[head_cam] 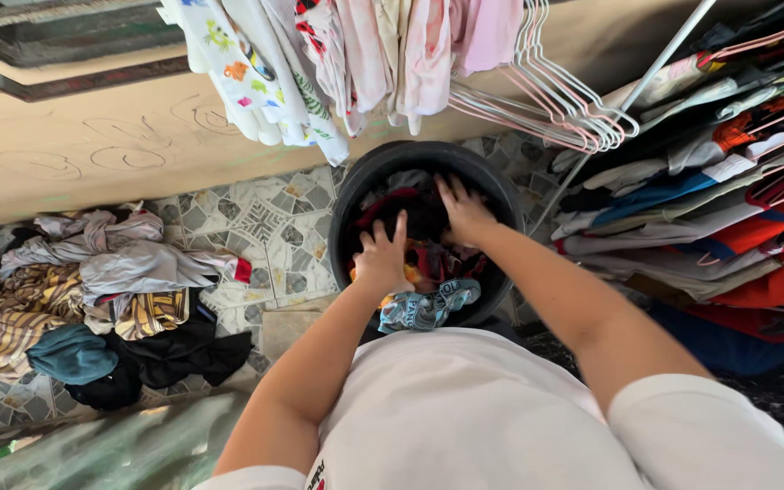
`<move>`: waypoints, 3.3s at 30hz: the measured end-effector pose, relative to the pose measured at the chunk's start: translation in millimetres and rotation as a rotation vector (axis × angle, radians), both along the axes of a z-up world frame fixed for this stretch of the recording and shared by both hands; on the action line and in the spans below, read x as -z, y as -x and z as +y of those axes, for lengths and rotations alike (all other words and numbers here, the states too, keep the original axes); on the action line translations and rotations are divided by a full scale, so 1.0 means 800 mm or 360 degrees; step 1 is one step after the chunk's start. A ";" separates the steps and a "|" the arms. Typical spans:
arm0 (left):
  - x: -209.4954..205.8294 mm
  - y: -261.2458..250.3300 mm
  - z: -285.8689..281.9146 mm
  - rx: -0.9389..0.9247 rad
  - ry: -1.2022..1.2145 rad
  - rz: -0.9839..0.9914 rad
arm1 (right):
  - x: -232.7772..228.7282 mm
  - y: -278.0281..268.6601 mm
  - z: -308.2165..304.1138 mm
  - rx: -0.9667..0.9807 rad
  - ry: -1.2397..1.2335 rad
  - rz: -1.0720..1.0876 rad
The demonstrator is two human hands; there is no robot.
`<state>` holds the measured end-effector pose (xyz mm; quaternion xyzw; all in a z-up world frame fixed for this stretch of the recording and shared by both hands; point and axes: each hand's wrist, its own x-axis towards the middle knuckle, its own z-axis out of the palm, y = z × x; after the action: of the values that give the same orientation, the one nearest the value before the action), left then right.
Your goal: The person hangs laundry by taking garments from a bucket, attaching them to individual hangers and a multi-clip hanger, and hanging the hangers onto a rod.
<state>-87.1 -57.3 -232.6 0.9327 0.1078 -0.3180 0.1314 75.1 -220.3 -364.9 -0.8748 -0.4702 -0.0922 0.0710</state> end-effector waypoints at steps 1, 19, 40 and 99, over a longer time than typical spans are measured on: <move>0.018 0.000 0.005 -0.0133 0.0067 0.0006 | 0.015 0.004 -0.002 0.0042 0.0048 0.0064; 0.148 -0.022 0.094 -0.0867 0.0678 -0.0495 | -0.160 0.003 -0.033 0.0962 -0.0591 0.2477; -0.032 -0.026 0.025 -0.0448 0.0335 -0.0822 | -0.013 -0.018 -0.044 0.1017 -0.0749 0.2008; 0.028 -0.088 0.078 0.0016 0.1190 -0.0531 | -0.178 0.098 0.018 0.0082 -0.0286 0.0320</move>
<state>-16.7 5.2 -254.7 0.8599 -0.0426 -0.1803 0.4756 -3.6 -206.1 -222.4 -0.8816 -0.4280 -0.0477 0.1934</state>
